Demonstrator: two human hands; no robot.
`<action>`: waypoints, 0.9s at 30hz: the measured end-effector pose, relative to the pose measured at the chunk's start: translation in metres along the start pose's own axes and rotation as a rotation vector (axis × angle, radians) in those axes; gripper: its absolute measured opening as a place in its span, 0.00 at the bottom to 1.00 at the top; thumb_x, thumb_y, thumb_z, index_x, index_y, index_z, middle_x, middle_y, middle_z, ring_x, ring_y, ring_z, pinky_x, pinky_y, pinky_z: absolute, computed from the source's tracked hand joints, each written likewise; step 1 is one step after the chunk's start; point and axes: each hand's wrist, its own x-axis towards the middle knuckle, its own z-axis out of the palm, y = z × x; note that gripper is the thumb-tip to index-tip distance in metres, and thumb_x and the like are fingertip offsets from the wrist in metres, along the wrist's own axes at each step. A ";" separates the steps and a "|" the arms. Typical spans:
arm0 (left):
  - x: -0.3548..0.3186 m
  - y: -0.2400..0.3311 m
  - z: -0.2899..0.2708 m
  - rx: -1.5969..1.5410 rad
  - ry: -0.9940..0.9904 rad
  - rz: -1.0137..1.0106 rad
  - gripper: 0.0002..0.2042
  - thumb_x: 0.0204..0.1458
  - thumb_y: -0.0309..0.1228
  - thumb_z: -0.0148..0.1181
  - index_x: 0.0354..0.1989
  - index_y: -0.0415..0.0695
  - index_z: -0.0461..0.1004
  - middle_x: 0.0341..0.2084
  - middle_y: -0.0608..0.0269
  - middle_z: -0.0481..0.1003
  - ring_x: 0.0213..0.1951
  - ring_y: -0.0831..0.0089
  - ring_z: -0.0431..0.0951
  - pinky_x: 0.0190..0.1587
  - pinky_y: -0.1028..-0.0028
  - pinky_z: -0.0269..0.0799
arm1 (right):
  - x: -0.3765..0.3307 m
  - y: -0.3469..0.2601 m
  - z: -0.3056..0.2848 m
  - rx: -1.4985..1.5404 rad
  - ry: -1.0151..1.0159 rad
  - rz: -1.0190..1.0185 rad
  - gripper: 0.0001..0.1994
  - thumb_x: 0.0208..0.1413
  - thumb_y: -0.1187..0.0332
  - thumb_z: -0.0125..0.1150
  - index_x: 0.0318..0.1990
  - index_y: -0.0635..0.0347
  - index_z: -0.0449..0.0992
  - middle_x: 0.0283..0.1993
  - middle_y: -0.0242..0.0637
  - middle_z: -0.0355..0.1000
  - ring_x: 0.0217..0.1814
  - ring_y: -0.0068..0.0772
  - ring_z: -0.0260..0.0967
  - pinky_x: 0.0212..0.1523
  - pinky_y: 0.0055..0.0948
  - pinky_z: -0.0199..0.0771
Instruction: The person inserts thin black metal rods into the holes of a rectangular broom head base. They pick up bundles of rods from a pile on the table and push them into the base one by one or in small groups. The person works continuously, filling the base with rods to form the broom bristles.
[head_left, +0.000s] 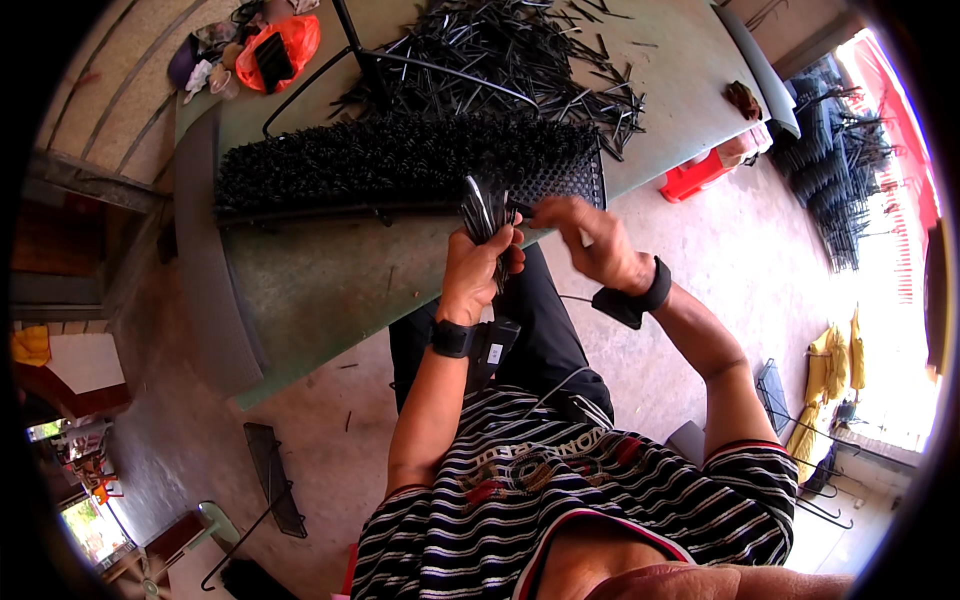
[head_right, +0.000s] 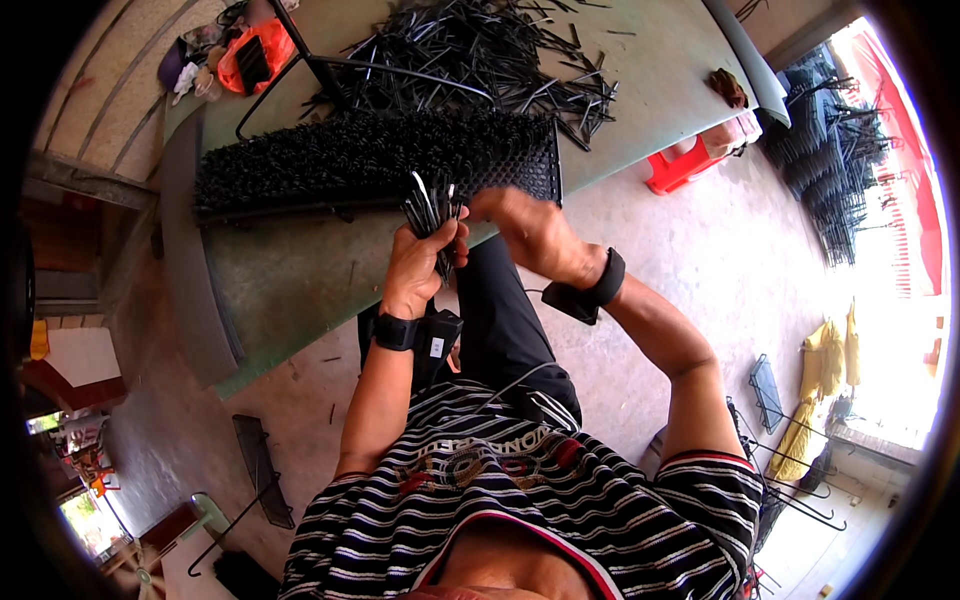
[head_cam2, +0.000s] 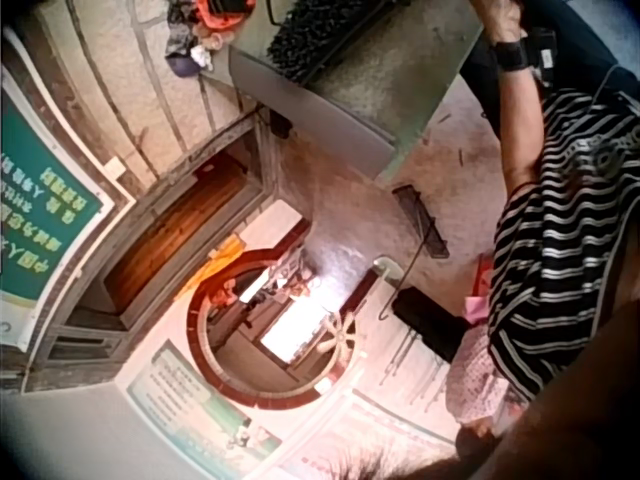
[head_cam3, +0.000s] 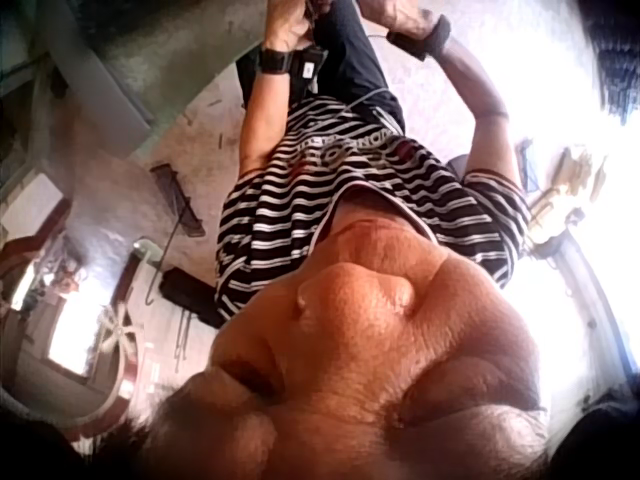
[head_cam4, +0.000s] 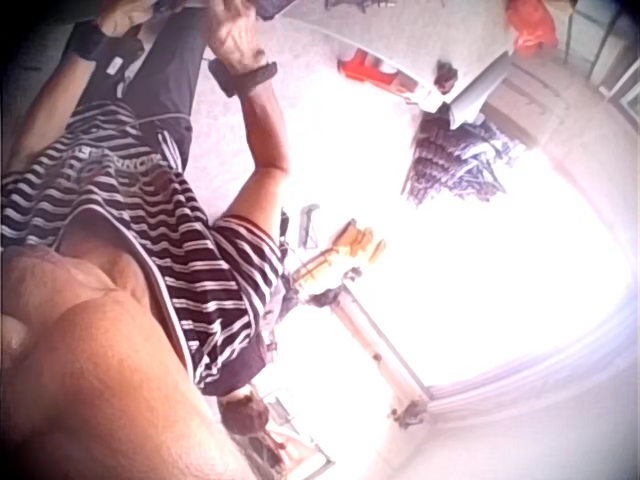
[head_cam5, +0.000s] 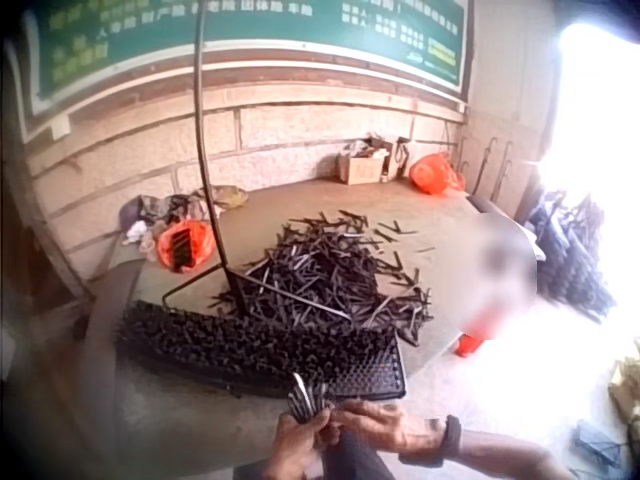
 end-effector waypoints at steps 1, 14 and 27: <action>0.001 -0.002 0.001 -0.014 0.019 0.029 0.08 0.52 0.25 0.57 0.39 0.38 0.75 0.25 0.64 0.75 0.23 0.76 0.73 0.24 0.75 0.70 | -0.004 -0.002 0.004 -0.078 -0.092 -0.066 0.18 0.45 0.84 0.52 0.47 0.68 0.69 0.47 0.48 0.68 0.45 0.44 0.72 0.40 0.31 0.76; 0.002 -0.008 -0.009 0.052 -0.097 0.004 0.09 0.48 0.22 0.60 0.39 0.37 0.75 0.25 0.61 0.76 0.21 0.76 0.74 0.22 0.78 0.69 | -0.012 -0.005 0.015 -0.043 0.201 0.040 0.12 0.46 0.87 0.54 0.40 0.68 0.72 0.37 0.44 0.73 0.34 0.37 0.75 0.34 0.26 0.75; -0.006 -0.011 0.001 -0.221 0.084 0.023 0.07 0.47 0.20 0.61 0.36 0.37 0.75 0.29 0.60 0.77 0.29 0.72 0.78 0.31 0.77 0.73 | -0.007 -0.009 0.010 -0.360 -0.095 -0.334 0.20 0.38 0.75 0.57 0.44 0.68 0.72 0.41 0.45 0.69 0.39 0.39 0.72 0.33 0.30 0.76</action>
